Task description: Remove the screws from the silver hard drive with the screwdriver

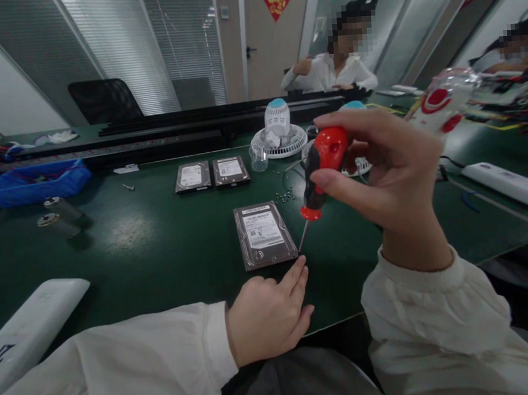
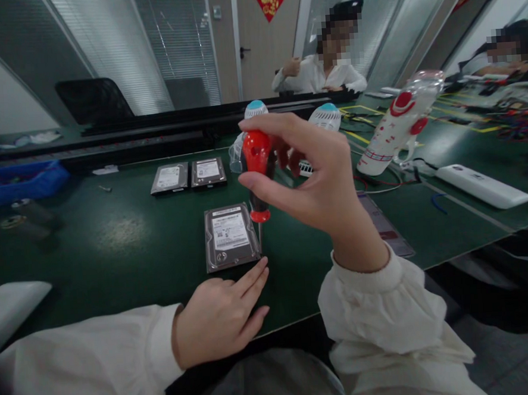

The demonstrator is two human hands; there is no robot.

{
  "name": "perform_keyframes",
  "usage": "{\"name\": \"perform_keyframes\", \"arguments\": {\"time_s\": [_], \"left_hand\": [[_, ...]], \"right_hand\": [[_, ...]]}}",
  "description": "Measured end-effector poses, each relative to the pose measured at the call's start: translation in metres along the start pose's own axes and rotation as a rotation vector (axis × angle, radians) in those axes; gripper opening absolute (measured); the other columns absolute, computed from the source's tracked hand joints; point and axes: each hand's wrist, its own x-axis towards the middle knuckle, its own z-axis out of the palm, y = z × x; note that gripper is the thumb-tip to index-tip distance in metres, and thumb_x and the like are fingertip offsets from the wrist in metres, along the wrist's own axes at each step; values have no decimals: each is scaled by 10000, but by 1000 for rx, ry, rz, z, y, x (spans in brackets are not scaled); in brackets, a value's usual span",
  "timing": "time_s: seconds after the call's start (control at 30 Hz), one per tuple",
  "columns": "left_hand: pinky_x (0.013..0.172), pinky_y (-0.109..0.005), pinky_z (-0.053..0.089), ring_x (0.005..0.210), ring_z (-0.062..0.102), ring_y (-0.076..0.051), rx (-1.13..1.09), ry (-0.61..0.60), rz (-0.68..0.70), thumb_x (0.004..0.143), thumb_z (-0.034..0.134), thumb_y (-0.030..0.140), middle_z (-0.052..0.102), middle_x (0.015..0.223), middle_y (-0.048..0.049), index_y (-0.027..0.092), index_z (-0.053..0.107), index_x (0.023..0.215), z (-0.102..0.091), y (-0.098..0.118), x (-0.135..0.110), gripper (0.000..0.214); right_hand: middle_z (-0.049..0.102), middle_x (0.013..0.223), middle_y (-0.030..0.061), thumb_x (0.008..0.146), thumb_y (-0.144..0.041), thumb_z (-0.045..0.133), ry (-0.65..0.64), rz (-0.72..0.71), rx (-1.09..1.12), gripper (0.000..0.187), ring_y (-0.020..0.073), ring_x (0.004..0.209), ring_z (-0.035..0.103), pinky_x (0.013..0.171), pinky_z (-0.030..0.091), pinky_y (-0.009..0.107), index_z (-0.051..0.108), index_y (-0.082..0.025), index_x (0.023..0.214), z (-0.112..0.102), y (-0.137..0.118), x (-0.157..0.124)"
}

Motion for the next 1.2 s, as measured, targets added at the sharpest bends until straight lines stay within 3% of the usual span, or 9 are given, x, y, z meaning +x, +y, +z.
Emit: {"name": "perform_keyframes", "arguments": {"time_s": [0.17, 0.33, 0.53, 0.7, 0.9, 0.97, 1.1, 1.2], "left_hand": [[563, -351, 562, 690, 713, -180, -1, 4, -4, 1007, 350, 385, 391, 1558, -180, 50, 501, 1440, 0, 1, 0, 567], [571, -357, 566, 718, 719, -193, 0, 14, -3, 1009, 341, 388, 401, 1555, -177, 50, 503, 1438, 0, 1, -1, 570], [562, -363, 566, 696, 713, -191, 15, 8, -1, 1002, 355, 369, 398, 1555, -187, 54, 494, 1446, 2, 0, 0, 562], [579, -355, 573, 737, 724, -195, 0, 16, -1, 997, 368, 348, 408, 1548, -194, 46, 495, 1442, 1, 0, 0, 553], [584, -358, 576, 746, 725, -199, -1, 23, -3, 1002, 348, 358, 404, 1553, -181, 50, 498, 1442, 2, 1, -1, 558], [590, -356, 577, 749, 727, -200, -2, 20, -10, 1003, 347, 363, 399, 1555, -183, 56, 494, 1447, 3, 1, -1, 559], [618, -351, 582, 758, 733, -202, -13, 3, -20, 1003, 356, 376, 396, 1550, -204, 56, 489, 1450, 3, 0, 0, 566], [621, -350, 584, 769, 735, -205, -19, 4, -17, 1005, 345, 377, 395, 1551, -207, 52, 486, 1451, 2, -1, 0, 570]], "right_hand": [[680, 1237, 46, 871, -358, 580, -117, 44, 102, 467, 262, 1024, 683, 865, 555, 450, 599, -344, 1337, 3, 1, 0], [709, 1059, 45, 762, -456, 746, 18, 0, -11, 417, 251, 933, 673, 780, 561, 407, 671, -313, 1146, 9, -1, 0], [719, 1013, 38, 875, -419, 564, -92, 98, 166, 406, 266, 900, 691, 743, 550, 438, 594, -359, 1276, 9, -2, -2], [686, 1017, 55, 789, -500, 701, 23, 16, -60, 366, 274, 943, 622, 841, 539, 474, 677, -310, 1101, 11, -5, -1], [690, 1009, 62, 885, -490, 524, -1, 64, 58, 510, 263, 906, 588, 866, 523, 491, 588, -317, 1361, 12, 1, -7], [701, 1032, 66, 897, -514, 487, -26, 80, 96, 521, 262, 905, 598, 880, 524, 498, 578, -306, 1366, 14, 2, -8], [701, 1097, 69, 844, -514, 624, -23, 73, 9, 438, 267, 967, 640, 879, 552, 482, 627, -299, 1225, 20, -2, -6], [697, 1142, 73, 852, -458, 648, -14, 94, -17, 452, 261, 1016, 666, 828, 582, 436, 584, -291, 1267, 23, -2, -6]]}}
